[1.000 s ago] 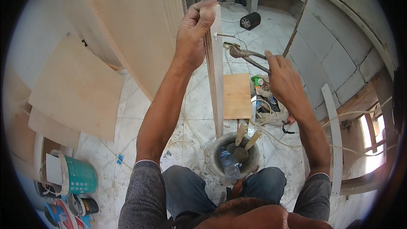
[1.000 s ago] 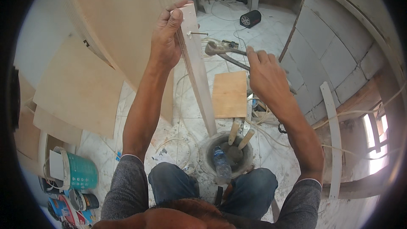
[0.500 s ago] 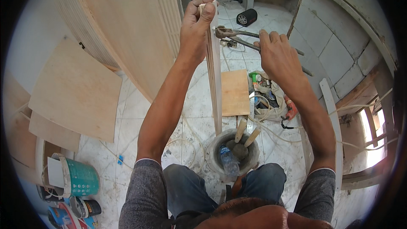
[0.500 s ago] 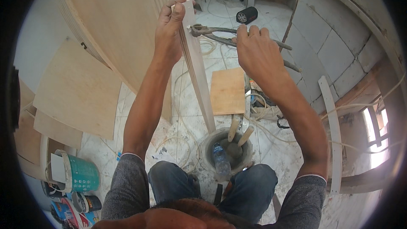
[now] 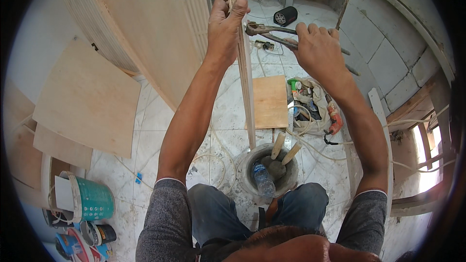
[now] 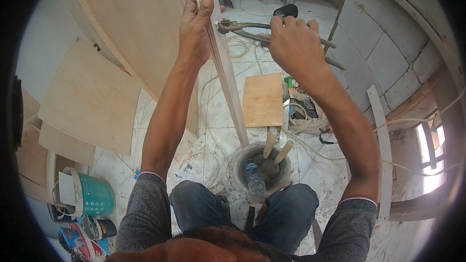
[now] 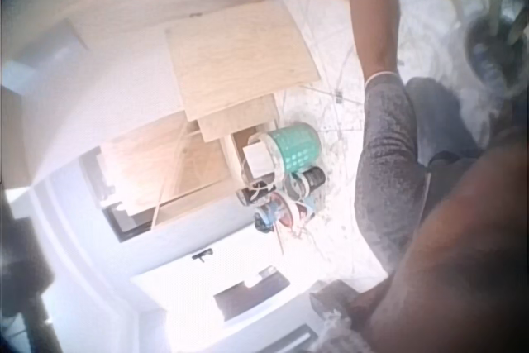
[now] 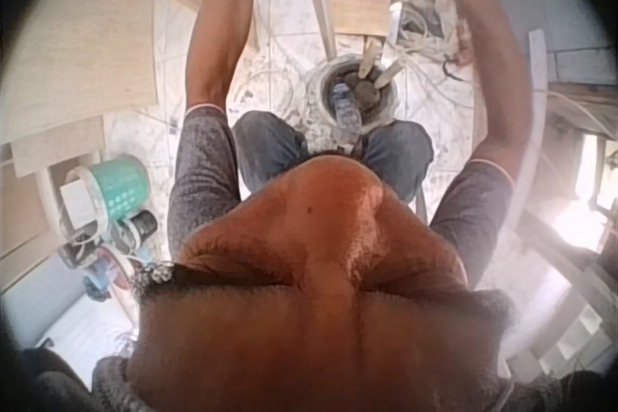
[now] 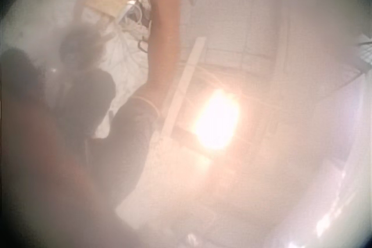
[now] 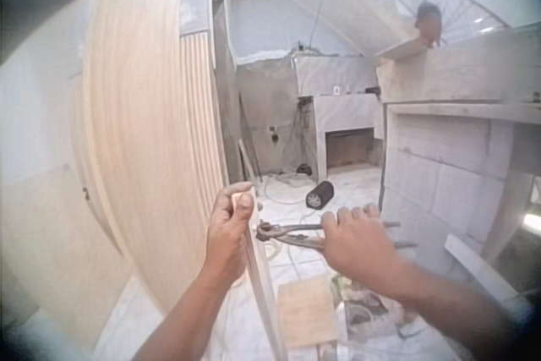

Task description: The person saws a piece of wood by hand, uses pliers to adjust wires on a metal grid, and positions wooden planks within a larger wooden frame structure.

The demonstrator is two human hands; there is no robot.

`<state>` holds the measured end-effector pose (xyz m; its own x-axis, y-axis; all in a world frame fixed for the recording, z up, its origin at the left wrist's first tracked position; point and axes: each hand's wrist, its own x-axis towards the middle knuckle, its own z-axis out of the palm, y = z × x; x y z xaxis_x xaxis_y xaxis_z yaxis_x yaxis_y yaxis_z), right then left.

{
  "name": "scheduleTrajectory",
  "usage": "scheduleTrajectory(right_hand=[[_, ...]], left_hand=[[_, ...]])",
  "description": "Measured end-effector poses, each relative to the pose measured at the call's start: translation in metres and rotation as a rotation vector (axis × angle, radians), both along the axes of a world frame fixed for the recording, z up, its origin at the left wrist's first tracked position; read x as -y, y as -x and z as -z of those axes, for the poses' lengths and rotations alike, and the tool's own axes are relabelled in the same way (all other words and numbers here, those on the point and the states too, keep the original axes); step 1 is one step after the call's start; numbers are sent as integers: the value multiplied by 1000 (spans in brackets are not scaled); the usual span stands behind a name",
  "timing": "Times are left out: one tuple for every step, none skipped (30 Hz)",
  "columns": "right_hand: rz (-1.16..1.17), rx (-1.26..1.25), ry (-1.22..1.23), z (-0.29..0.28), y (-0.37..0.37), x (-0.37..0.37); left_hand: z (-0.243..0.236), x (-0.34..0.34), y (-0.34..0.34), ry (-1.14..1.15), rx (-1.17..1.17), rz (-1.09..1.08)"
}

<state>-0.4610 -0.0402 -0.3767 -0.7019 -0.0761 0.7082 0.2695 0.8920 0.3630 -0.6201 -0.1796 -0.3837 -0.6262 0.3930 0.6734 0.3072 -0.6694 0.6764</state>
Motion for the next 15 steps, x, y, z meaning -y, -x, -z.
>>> scheduleTrajectory(right_hand=[[10,42,93,-2,3,0],[21,84,186,-5,6,0],[31,127,279,-8,8,0],[17,129,280,-9,9,-1],[3,132,281,-10,9,-3],[-10,134,281,-11,9,-4],[4,151,296,-13,10,-3],[19,168,310,-16,10,-2],[34,185,324,-17,11,-1],[32,190,339,-16,13,0],[29,195,355,-16,14,0],[27,200,371,-15,15,1],[23,201,372,-14,16,-1],[19,202,372,-14,17,-3],[15,202,374,-13,18,-4]], left_hand=[[0,1,-1,-2,1,4],[0,2,-1,1,-7,-4],[0,3,-1,3,-14,-11],[0,4,-1,5,-24,-20],[0,5,-1,7,-32,-28],[-1,5,0,9,-40,-35],[0,6,1,13,-47,-45],[1,6,1,13,-53,-53],[0,6,2,12,-60,-61],[1,6,2,9,-65,-67],[1,6,2,13,-69,-75],[2,7,2,19,-73,-84],[3,7,2,22,-77,-91],[4,6,1,25,-78,-95],[4,6,1,29,-79,-99]])
